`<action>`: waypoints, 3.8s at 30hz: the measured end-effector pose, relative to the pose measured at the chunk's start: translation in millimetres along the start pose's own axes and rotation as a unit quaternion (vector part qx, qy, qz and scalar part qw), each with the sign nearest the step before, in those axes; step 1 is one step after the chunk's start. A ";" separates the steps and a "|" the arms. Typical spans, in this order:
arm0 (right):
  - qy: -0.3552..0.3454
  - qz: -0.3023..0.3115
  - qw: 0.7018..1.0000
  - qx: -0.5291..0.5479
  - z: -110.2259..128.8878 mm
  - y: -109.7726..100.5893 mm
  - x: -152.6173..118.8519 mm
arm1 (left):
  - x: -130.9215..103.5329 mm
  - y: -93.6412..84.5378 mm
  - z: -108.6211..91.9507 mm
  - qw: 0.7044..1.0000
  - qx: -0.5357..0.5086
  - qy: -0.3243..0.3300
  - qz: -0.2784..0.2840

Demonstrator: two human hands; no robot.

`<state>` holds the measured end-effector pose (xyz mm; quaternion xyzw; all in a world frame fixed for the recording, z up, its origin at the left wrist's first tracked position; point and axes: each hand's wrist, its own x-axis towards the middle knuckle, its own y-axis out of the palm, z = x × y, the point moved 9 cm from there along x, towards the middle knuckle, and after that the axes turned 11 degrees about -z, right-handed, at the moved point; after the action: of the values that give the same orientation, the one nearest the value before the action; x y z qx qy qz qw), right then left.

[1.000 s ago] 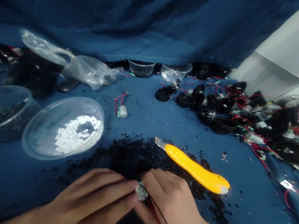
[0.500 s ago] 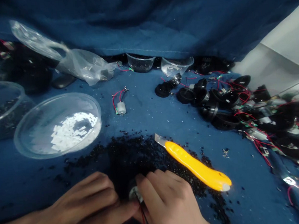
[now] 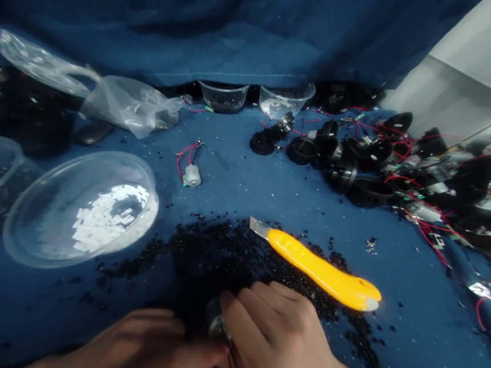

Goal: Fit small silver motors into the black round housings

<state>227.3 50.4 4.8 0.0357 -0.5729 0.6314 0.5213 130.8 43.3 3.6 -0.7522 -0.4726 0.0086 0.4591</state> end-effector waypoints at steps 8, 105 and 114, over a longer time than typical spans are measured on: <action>0.036 0.004 0.999 -0.010 -3.7 -1.1 2.5 | -1.4 -10.9 -4.8 0.995 0.028 0.066 -0.063; 0.276 0.070 0.951 0.121 -28.8 28.5 -8.2 | 4.0 -19.1 5.3 0.993 -0.028 0.070 -0.093; 0.456 -0.049 0.702 0.545 -33.7 28.6 -21.7 | 13.8 -46.6 -3.6 0.982 -0.101 0.060 -0.151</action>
<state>235.8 68.3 -40.2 0.0491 0.1815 0.7460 0.6388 107.2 56.9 44.1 -0.7139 -0.5503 -0.1537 0.4048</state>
